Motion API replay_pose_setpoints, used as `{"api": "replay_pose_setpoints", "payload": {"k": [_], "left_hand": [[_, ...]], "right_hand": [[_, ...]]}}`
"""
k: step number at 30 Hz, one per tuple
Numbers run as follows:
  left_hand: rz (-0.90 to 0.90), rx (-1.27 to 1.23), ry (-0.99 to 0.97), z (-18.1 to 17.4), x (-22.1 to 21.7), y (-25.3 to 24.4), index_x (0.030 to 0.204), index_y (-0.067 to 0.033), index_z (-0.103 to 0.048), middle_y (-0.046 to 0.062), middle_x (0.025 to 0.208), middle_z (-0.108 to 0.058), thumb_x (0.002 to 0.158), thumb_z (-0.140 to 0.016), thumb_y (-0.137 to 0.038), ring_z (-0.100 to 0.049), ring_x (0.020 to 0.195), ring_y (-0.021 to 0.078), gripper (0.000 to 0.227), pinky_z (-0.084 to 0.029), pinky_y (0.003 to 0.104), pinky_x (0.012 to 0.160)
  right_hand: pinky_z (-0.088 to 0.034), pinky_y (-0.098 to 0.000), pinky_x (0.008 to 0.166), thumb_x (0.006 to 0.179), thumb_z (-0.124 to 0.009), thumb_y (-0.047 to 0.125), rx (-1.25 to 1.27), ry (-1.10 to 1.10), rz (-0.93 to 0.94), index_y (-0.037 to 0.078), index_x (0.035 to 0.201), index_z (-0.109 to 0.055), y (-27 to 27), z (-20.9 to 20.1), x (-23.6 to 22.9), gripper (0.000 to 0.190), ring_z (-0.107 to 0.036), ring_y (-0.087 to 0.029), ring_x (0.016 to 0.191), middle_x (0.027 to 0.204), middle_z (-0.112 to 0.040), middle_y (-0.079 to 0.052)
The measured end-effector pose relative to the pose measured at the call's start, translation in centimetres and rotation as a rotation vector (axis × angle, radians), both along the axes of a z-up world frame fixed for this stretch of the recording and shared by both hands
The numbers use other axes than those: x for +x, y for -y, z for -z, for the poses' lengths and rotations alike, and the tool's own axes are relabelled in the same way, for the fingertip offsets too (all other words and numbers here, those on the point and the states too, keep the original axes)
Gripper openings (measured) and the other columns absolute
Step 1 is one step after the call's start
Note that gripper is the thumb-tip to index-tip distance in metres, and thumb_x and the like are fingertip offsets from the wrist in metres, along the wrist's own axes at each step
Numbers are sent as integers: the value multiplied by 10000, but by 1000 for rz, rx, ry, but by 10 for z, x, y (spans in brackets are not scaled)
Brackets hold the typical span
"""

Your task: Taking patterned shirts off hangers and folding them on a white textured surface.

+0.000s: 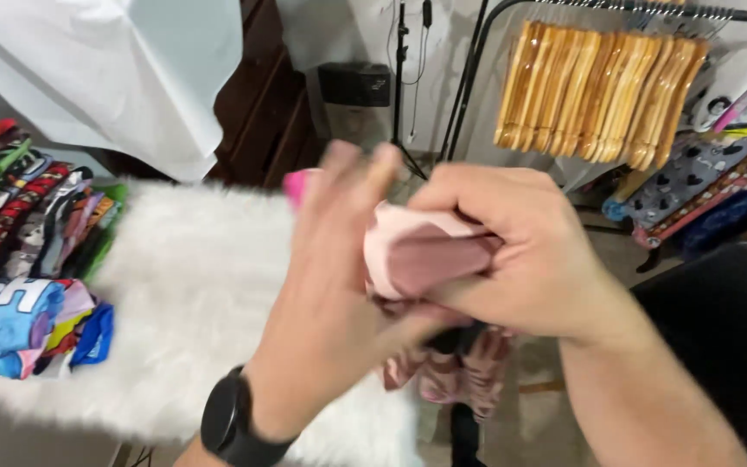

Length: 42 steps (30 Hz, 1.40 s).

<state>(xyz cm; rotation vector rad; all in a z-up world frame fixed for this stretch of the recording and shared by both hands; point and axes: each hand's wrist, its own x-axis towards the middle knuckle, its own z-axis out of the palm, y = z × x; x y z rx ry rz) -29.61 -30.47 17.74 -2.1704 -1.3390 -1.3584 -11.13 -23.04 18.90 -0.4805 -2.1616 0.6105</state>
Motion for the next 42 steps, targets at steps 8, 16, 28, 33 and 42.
{"api": "replay_pose_setpoints", "payload": {"k": [8, 16, 28, 33, 42], "left_hand": [[179, -403, 401, 2, -79, 24, 1005, -18, -688, 65, 796, -737, 788, -779, -50, -725, 717, 92, 237, -567, 240, 654], [-192, -268, 365, -3, -178, 35, 959, 0, -685, 45, 766, -687, 913, -788, -107, -625, 707, 65, 156, -499, 242, 627], [-383, -1230, 14, 75, -365, 31, 1248, -107, -757, 104, 852, -814, 860, -837, -236, -679, 721, 170, 417, -604, 305, 709], [173, -1011, 440, 131, -517, 38, 1275, 3, -701, 30, 1131, -824, 1020, -536, -226, -713, 971, 99, 381, -530, 243, 865], [-353, -1136, 167, 163, -536, -105, 1049, -27, -752, 189, 808, -745, 1075, -505, -377, -707, 743, 301, 429, -551, 422, 749]], "right_hand": [[-577, -318, 945, 670, -909, 55, -666, 52, 116, 49, 1292, -518, 28, 220, -61, 735, -670, -169, 1091, 1187, -670, -68], [-587, -352, 826, 641, -760, -48, -796, 322, 337, 111, 1092, -700, 33, 234, -84, 482, -730, -197, 918, 1022, -779, -63], [-582, -438, 664, 841, -610, 44, -845, 330, 498, 87, 1179, -614, 13, 226, -89, 341, -753, -313, 744, 901, -739, -156], [-560, -408, 903, 708, -1000, 384, -685, 716, 173, 117, 1271, -632, 51, 215, -147, 724, -692, -301, 1063, 1161, -743, -111], [-499, -471, 915, 725, -786, 125, -644, 759, 748, 75, 1189, -579, -4, 304, -210, 511, -614, -401, 1094, 1110, -670, -183]]}}
